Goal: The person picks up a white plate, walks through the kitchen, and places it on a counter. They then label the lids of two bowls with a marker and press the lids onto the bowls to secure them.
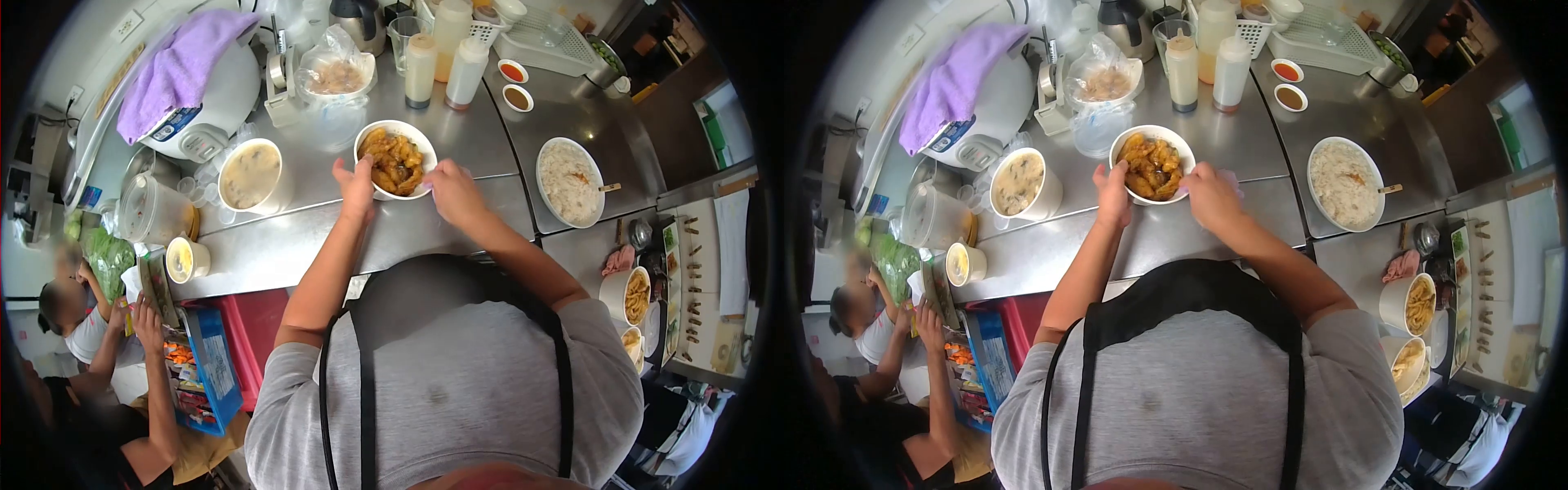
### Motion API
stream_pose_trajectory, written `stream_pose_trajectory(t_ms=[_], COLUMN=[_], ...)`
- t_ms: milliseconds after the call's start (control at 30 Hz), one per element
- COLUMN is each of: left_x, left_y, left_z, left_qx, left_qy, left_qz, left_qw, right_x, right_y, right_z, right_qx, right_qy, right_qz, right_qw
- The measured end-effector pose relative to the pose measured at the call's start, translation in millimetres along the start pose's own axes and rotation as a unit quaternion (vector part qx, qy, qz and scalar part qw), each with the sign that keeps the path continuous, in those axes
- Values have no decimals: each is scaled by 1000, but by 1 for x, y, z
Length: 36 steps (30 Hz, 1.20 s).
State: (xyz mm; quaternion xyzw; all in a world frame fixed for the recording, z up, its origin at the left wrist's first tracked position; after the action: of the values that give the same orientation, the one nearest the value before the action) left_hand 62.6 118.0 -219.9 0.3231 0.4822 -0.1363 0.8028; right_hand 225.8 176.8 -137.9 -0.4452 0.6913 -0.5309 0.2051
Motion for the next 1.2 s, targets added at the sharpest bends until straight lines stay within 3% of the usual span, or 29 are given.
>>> stream_pose_trajectory(t_ms=[100, 200, 233, 367, 467, 533, 700, 800, 833, 933, 1000, 1033, 1200], left_x=[-2, 4, 12, 21, 10, 4, 5, 4, -3, -23, -22, -19, -34], left_y=[3, 2, 1, 4, -3, -11, -18, -25, -27, -35, -57, -64, -86], left_z=[6, 13, 8, 5, 11, 14, 13, 14, 20, 37, 34, 30, 39], left_qx=[-6, -7, 1, 58, 60, 66, 84, 93, 97, 102, 62, 97, 77], left_qy=[8, -48, -58, -102, -104, -98, -100, -115, -123, -126, -120, -102, -61], left_qz=[40, 62, 76, 164, 179, 168, 137, 112, 94, 42, -4, -8, -18], left_qw=[999, 997, 995, 979, 977, 979, 982, 983, 983, 986, 991, 990, 995], right_x=[1, -13, -8, 31, -23, -49, -68, -83, -82, -66, -56, -48, -21], right_y=[9, -11, -11, 6, 27, 9, -42, -23, -13, 21, 65, 81, 132], right_z=[8, -2, -3, 9, 7, 1, -36, -53, -58, -82, -107, -119, -158], right_qx=[50, -27, -73, -98, -114, -175, -240, -164, -89, -24, 90, 110, 180], right_qy=[45, 142, 99, -122, 3, 45, 50, 39, 63, 72, 142, 146, 242], right_qz=[-172, -371, -350, -220, -171, -158, -135, -79, 7, -52, -186, -189, -88], right_qw=[983, 917, 929, 963, 979, 971, 960, 983, 994, 996, 968, 965, 950])
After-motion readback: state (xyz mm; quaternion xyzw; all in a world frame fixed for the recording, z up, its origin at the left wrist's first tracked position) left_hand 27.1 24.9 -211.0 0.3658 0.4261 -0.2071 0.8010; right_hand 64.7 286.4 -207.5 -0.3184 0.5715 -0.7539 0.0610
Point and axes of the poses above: each hand's wrist, its own z-axis away from the middle knuckle, its own y-axis out of the palm, x = y × z, the point moved 7 cm from there along -z, towards the middle knuckle, and after that the axes turned 8 degrees about z, right-handed, at the moved point
